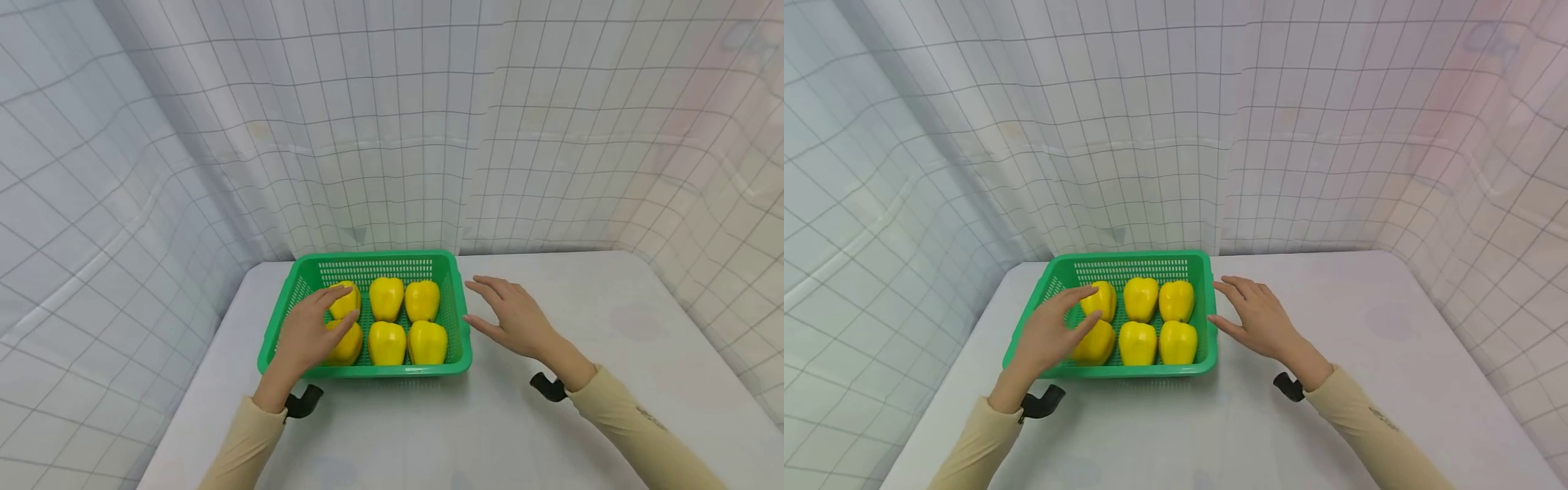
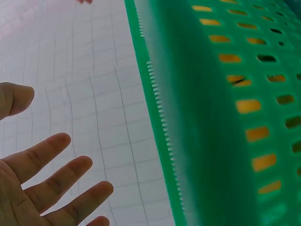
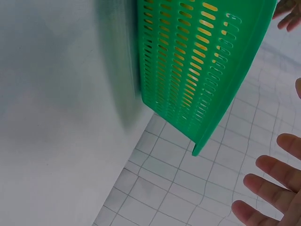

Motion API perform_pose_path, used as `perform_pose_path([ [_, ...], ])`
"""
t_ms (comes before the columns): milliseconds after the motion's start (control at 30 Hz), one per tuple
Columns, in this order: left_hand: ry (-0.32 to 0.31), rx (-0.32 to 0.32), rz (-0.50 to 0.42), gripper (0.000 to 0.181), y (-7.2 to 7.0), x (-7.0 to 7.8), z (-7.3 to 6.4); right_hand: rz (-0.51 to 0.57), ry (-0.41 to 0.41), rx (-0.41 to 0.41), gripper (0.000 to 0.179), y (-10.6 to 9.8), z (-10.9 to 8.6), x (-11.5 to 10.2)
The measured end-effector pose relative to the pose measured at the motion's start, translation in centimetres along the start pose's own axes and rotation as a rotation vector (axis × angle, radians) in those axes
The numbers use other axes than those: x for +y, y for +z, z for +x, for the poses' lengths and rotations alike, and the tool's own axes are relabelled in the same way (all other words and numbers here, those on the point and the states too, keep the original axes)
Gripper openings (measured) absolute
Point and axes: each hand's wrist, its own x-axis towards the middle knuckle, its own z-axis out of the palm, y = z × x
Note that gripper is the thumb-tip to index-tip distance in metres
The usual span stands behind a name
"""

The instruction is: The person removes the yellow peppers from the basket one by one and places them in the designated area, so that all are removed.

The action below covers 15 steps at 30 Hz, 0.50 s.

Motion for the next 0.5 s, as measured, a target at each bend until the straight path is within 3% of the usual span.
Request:
perform_pose_path([
  [233,-0.185,0.086,-0.053,0.037,-0.6,-4.1,-1.8,0.094,0.029,-0.027,0.051,0.3,0.8,-0.5],
  [500,-0.296,0.111,-0.063,0.044,-0.2,-7.5,-3.9,0.172,0.040,-0.055,0.041,0.8,1.6,-1.0],
])
